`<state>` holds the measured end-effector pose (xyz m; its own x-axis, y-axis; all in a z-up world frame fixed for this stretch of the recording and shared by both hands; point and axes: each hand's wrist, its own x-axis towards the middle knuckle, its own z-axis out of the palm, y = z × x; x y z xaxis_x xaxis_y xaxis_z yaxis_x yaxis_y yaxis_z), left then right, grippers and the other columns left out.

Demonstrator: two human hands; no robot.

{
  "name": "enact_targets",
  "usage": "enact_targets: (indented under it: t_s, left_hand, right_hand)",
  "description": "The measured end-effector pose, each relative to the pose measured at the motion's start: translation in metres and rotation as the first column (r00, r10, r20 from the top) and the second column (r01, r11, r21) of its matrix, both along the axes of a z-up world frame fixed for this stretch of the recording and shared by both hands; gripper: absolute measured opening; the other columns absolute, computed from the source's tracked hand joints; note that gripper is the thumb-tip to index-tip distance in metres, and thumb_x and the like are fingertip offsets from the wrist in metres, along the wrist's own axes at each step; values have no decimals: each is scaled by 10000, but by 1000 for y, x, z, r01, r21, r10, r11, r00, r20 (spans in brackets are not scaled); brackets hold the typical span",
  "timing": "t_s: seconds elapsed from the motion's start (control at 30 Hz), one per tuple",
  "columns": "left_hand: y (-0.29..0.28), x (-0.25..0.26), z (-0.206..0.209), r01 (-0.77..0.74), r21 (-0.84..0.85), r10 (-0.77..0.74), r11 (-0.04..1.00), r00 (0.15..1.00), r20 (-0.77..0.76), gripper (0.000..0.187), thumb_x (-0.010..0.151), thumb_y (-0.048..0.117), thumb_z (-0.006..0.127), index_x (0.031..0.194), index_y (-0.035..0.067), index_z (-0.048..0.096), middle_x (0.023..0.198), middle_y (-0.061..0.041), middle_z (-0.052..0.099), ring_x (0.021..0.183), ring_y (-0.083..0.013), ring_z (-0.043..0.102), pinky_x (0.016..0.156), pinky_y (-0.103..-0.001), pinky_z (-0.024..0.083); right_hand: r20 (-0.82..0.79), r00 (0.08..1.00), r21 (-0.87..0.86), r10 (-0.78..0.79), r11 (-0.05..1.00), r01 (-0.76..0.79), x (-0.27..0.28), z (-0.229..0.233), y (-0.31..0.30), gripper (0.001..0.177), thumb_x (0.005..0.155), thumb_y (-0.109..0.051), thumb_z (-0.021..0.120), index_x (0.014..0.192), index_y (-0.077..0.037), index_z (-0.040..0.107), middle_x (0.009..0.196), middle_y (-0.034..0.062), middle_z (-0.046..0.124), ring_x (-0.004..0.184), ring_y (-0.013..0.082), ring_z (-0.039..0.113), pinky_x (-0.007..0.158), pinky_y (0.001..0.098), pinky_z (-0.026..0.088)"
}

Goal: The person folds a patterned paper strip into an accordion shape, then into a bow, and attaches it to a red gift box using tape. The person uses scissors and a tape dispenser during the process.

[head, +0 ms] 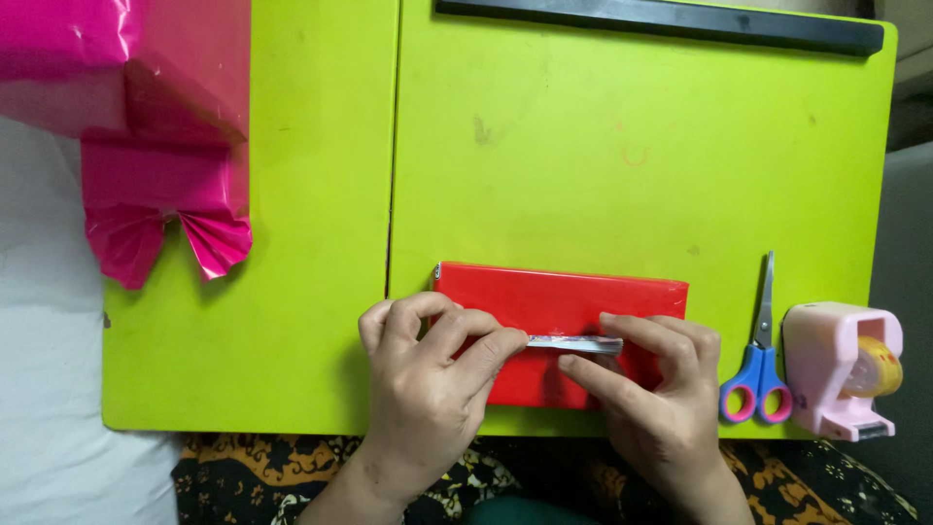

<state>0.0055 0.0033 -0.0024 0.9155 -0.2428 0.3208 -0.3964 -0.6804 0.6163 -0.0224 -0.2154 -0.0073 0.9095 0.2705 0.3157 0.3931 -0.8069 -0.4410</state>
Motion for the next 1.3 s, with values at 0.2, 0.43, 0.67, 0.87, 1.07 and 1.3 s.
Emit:
enact_targets:
  t_s: [0.2, 0.43, 0.67, 0.87, 1.07, 1.3]
  left_hand:
    - [0, 0, -2, 4, -7, -4, 1000, 1000, 7, 200, 793, 90, 767, 968, 186, 789, 920, 73, 670, 997, -194, 581, 915, -405, 360]
    - [-1, 0, 0, 3, 8, -3, 1000, 1000, 8, 191, 791, 84, 765, 954, 180, 785, 908, 76, 671, 995, -197, 583, 914, -413, 358]
    - [-2, 1, 1, -1, 15, 1, 1000, 1000, 11, 195, 790, 71, 761, 951, 178, 787, 900, 74, 667, 999, -200, 575, 921, -417, 358]
    - [-2, -1, 0, -5, -3, 5, 1000, 1000, 21, 181, 806, 73, 759, 952, 177, 785, 907, 73, 667, 1006, -203, 576, 924, -413, 356]
    - [-3, -1, -1, -15, 2, 15, 1000, 999, 28, 183, 800, 70, 754, 944, 178, 783, 905, 75, 666, 995, -199, 580, 924, -415, 356]
    - [-5, -2, 2, -28, 35, 27, 999, 999, 28, 213, 776, 70, 749, 954, 183, 775, 917, 69, 665, 1002, -215, 580, 935, -425, 356]
  right_hand:
    - [25, 1000, -120, -6, 993, 9, -2, 1, 7, 407, 666, -69, 797, 1016, -278, 801, 1185, 33, 640, 1033, 295, 541, 898, 392, 442]
    - [16, 999, -132, -27, 991, 29, -6, 0, 7, 399, 698, 1, 759, 1014, -237, 807, 1151, 66, 631, 1045, 316, 550, 892, 414, 455]
    - [9, 996, -58, -85, 995, 85, -7, -2, 8, 302, 754, 64, 758, 962, -155, 768, 1155, 90, 632, 1055, 311, 581, 900, 412, 487]
    - [-127, 988, 156, -89, 982, 108, 2, 9, 8, 295, 811, -36, 760, 1072, -70, 626, 1188, 112, 621, 1043, 302, 584, 895, 399, 473]
    - [-176, 982, 2, -71, 997, 72, 12, 15, 13, 282, 775, -85, 808, 1030, -100, 688, 1180, 93, 636, 1044, 314, 567, 904, 426, 435]
    - [-141, 985, -58, -101, 994, 94, 16, 11, 20, 203, 792, -133, 801, 976, -147, 717, 1180, 64, 625, 988, 281, 533, 901, 435, 411]
